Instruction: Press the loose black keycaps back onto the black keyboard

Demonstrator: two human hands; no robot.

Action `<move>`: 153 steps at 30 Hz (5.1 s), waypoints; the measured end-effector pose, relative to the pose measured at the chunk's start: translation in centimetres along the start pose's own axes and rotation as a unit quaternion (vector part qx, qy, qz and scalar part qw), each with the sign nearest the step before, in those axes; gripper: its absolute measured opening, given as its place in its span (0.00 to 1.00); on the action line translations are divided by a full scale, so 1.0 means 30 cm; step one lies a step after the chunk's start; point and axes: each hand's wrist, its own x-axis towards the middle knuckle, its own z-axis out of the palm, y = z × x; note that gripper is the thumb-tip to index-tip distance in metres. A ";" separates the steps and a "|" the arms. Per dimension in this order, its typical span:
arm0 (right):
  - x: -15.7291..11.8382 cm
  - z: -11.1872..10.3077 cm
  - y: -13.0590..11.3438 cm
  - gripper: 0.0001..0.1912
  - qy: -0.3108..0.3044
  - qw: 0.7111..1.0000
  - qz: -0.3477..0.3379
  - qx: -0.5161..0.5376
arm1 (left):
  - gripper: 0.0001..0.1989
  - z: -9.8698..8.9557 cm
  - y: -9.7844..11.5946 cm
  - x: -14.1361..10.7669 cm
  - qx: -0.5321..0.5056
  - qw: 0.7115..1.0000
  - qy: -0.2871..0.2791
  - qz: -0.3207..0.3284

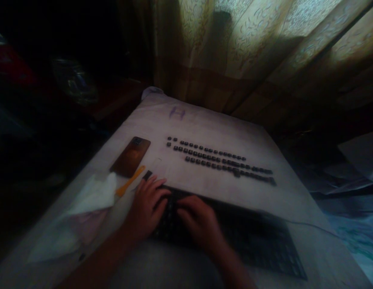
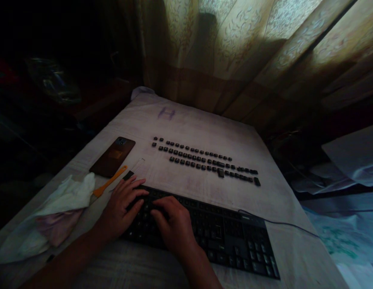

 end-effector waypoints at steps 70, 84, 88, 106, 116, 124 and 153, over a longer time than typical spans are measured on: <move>0.014 0.025 -0.075 0.14 0.017 0.935 0.233 0.267 | 0.09 -0.071 0.087 0.021 -0.244 0.965 -0.048 -0.085; -0.030 -0.044 -0.082 0.14 0.018 0.997 -0.075 -0.020 | 0.09 -0.111 0.108 0.056 -0.310 0.933 -0.156 -0.094; -0.024 -0.060 -0.079 0.16 -0.026 0.987 -0.137 -0.082 | 0.10 -0.118 0.105 0.059 -0.322 0.921 -0.196 -0.098; -0.030 -0.011 -0.060 0.10 0.025 0.968 -0.201 -0.146 | 0.10 -0.109 0.087 0.051 -0.328 0.915 -0.204 -0.115; -0.032 0.003 -0.041 0.10 0.036 0.969 -0.212 -0.123 | 0.10 -0.093 0.083 0.046 -0.314 0.918 -0.202 -0.133; -0.042 -0.004 -0.057 0.07 0.028 0.988 0.014 0.154 | 0.05 -0.106 0.085 0.045 -0.306 0.940 -0.133 -0.077; 0.054 -0.015 -0.082 0.09 -0.188 0.898 0.004 -0.397 | 0.07 -0.081 0.011 0.049 -0.181 0.973 0.011 -0.143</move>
